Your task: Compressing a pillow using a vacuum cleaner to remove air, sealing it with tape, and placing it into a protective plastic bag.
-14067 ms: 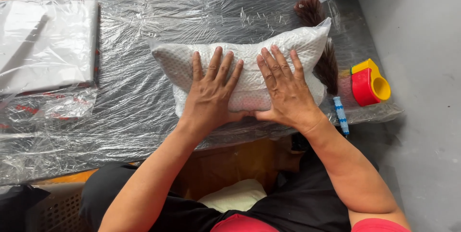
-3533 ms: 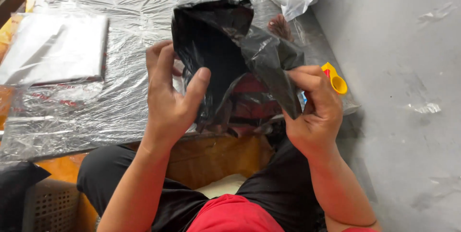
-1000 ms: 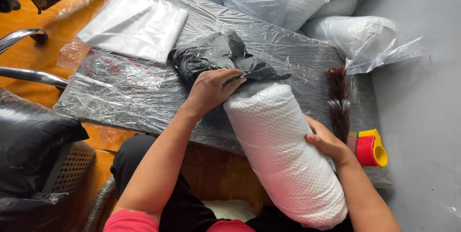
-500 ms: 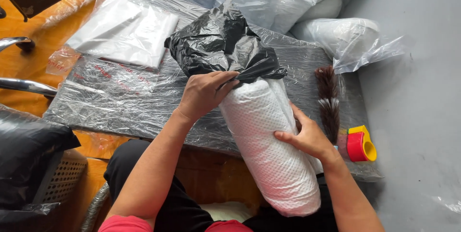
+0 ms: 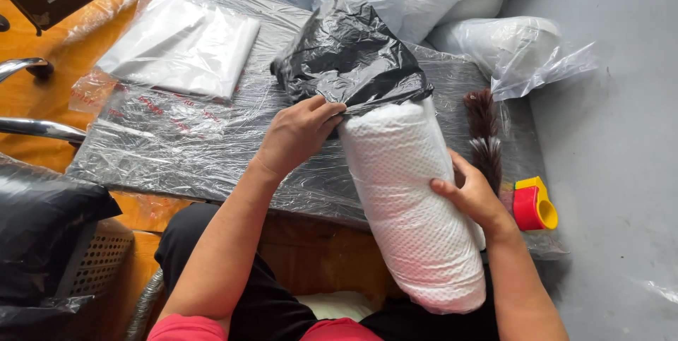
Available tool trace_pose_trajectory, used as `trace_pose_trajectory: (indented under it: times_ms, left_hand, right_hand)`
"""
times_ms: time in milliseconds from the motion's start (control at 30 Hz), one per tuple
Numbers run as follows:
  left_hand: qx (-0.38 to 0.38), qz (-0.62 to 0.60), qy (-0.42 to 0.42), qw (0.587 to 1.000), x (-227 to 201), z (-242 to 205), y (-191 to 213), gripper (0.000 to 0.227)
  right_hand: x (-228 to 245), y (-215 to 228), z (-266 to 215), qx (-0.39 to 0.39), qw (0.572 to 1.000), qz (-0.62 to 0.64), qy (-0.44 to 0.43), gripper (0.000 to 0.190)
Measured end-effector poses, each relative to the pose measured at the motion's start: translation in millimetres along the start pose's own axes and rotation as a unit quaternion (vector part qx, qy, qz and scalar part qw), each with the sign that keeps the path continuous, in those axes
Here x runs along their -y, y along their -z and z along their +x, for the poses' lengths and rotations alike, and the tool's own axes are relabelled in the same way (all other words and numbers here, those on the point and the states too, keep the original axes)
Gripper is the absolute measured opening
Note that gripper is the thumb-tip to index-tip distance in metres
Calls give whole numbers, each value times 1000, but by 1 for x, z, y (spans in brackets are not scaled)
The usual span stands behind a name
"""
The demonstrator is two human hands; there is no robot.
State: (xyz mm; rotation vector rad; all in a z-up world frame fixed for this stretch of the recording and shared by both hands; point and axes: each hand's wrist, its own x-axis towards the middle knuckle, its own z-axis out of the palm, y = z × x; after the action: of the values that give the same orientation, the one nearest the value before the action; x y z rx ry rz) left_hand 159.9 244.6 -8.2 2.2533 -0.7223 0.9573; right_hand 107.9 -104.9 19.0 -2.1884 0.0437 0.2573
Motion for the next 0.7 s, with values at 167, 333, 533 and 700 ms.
trace_pose_trajectory:
  times_ms: [167, 333, 533, 700]
  left_hand:
    - [-26, -118, 69, 990, -18, 4, -4, 17]
    - [-63, -114, 29, 991, -29, 8, -6, 19]
    - [-75, -27, -85, 993, -37, 5, -10, 29]
    - [-178, -49, -126, 975, -60, 16, -11, 29]
  right_hand:
    - [10, -5, -7, -10, 1000, -9, -4, 99]
    - [36, -27, -22, -52, 990, -127, -28, 115]
    - [24, -40, -27, -137, 973, -181, 40, 123]
    - [38, -54, -39, -256, 943, -166, 131, 123]
